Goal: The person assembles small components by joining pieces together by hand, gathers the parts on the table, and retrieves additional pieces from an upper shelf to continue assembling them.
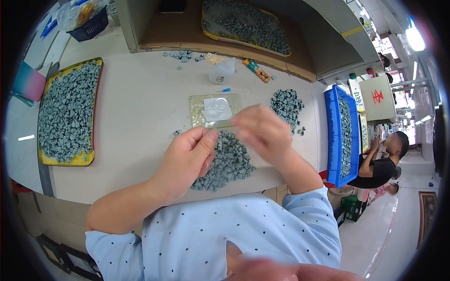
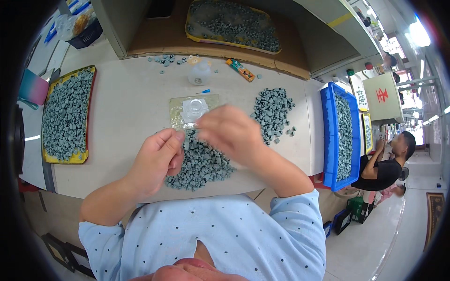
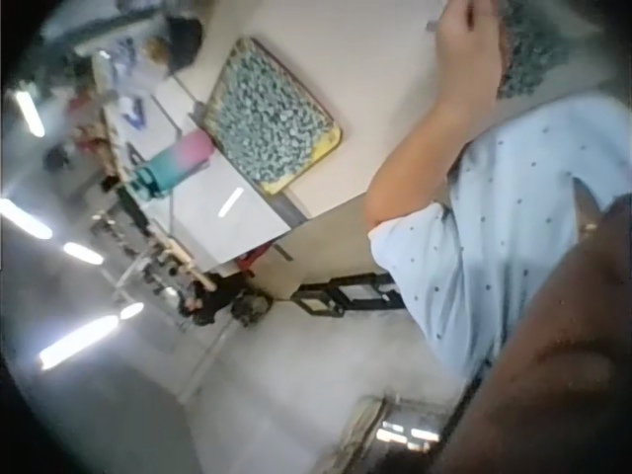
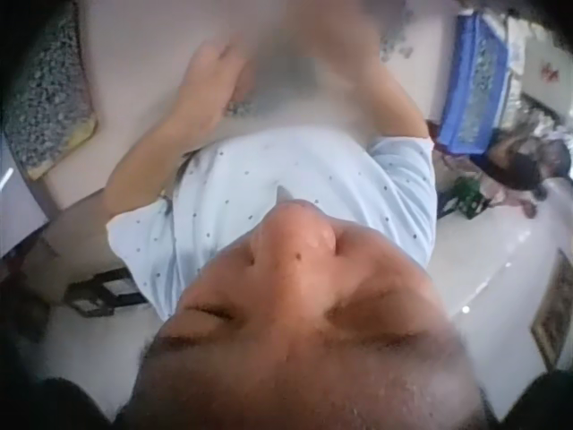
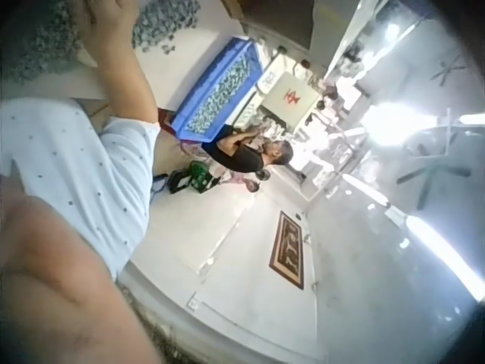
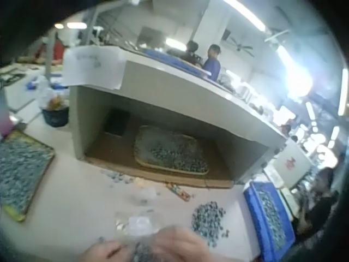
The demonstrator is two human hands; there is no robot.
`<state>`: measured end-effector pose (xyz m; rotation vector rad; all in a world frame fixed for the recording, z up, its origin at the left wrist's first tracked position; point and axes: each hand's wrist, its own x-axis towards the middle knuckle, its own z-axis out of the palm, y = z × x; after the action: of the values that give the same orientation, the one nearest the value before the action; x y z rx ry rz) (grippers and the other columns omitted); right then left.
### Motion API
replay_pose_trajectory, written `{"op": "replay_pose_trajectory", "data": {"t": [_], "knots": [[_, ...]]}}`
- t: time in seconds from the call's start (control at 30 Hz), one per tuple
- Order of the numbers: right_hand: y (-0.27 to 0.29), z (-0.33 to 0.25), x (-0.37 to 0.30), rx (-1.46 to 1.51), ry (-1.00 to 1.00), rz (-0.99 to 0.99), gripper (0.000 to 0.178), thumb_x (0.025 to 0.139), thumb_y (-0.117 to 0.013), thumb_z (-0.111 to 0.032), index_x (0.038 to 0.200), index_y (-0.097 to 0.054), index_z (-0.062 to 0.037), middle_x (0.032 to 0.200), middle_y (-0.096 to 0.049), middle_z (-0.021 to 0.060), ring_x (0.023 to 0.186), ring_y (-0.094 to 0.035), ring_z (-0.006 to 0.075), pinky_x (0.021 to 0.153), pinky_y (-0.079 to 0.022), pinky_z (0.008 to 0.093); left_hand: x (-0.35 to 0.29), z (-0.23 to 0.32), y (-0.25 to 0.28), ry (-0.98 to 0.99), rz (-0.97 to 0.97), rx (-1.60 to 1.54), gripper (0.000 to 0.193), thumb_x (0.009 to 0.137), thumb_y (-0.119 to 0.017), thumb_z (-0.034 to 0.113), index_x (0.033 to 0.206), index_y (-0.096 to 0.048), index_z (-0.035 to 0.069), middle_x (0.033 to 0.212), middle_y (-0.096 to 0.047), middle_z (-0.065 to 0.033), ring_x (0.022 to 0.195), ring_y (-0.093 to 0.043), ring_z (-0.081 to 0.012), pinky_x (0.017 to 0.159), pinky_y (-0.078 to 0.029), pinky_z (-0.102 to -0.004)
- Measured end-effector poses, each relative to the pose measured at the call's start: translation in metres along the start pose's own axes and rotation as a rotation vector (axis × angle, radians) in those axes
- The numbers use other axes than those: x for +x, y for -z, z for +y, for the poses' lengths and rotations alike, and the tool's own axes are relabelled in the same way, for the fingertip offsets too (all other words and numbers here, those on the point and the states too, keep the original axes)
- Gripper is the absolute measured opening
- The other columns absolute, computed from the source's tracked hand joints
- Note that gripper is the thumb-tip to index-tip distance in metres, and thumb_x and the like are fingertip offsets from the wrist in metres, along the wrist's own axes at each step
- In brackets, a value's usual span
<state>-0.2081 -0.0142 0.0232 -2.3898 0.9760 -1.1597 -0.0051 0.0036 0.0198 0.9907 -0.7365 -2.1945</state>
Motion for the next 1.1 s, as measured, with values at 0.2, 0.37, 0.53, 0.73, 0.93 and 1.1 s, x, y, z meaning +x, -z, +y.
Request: {"op": "replay_pose_trajectory", "data": {"t": [0.2, 0.37, 0.53, 0.73, 0.93, 1.1], "knots": [[0.042, 0.025, -0.012, -0.316, -0.478, -0.255, 0.015, 0.079, -0.063, -0.002, 0.093, -0.068, -0.0016, 0.089, -0.066, 0.0128, 0.08, -0.062, 0.0279, 0.073, -0.05, 0.033, 0.002, -0.001, 0.0, 0.085, -0.035, 0.208, 0.034, 0.099, -0.045, 0.034, 0.076, -0.044, 0.008, 0.059, -0.04, 0.0019, 0.049, -0.03, -0.0057, 0.043, -0.026, -0.022], [0.044, 0.024, -0.021, -0.457, -0.598, -0.387, 0.012, 0.079, -0.062, -0.001, 0.09, -0.067, -0.0009, 0.09, -0.064, 0.013, 0.082, -0.061, 0.0311, 0.074, -0.049, 0.0353, 0.002, 0.001, 0.002, 0.073, -0.029, 0.088, 0.026, 0.099, -0.038, 0.023, 0.084, -0.048, 0.005, 0.067, -0.044, -0.0004, 0.053, -0.031, -0.0063, 0.046, -0.028, -0.0217], [0.039, 0.027, -0.021, -0.524, -0.605, -0.41, 0.011, 0.077, -0.062, 0.0, 0.088, -0.064, -0.0004, 0.09, -0.061, 0.0131, 0.084, -0.059, 0.032, 0.075, -0.049, 0.0365, 0.005, -0.005, 0.003, -0.029, 0.002, -0.048, 0.019, 0.098, -0.035, 0.013, 0.097, -0.05, 0.002, 0.076, -0.045, -0.0022, 0.057, -0.033, -0.0066, 0.049, -0.03, -0.0216], [0.034, 0.023, -0.016, -0.451, -0.611, -0.356, 0.016, 0.074, -0.062, 0.0, 0.089, -0.063, -0.0011, 0.084, -0.058, 0.0109, 0.077, -0.059, 0.0273, 0.07, -0.049, 0.0338, 0.006, -0.007, 0.002, -0.077, 0.034, -0.09, 0.019, 0.099, -0.041, 0.018, 0.101, -0.051, 0.002, 0.075, -0.046, -0.0009, 0.057, -0.033, -0.0061, 0.049, -0.03, -0.0208], [0.031, -0.005, -0.003, -0.036, -0.555, -0.206, 0.017, 0.072, -0.061, 0.004, 0.088, -0.063, -0.0017, 0.083, -0.058, 0.0056, 0.071, -0.057, 0.0136, 0.065, -0.047, 0.0247, 0.005, -0.003, -0.004, -0.024, -0.023, 0.086, 0.019, 0.097, -0.049, 0.019, 0.097, -0.057, 0.001, 0.073, -0.049, 0.0004, 0.056, -0.034, -0.0046, 0.047, -0.029, -0.0189], [0.025, -0.008, -0.005, 0.036, -0.407, -0.114, 0.017, 0.075, -0.061, 0.005, 0.09, -0.063, -0.0017, 0.083, -0.059, 0.0058, 0.071, -0.057, 0.0133, 0.066, -0.047, 0.024, 0.006, -0.006, -0.009, -0.015, -0.021, 0.107, 0.02, 0.097, -0.049, 0.018, 0.1, -0.058, 0.0, 0.075, -0.05, 0.0001, 0.056, -0.035, -0.0044, 0.047, -0.029, -0.0188]]}}
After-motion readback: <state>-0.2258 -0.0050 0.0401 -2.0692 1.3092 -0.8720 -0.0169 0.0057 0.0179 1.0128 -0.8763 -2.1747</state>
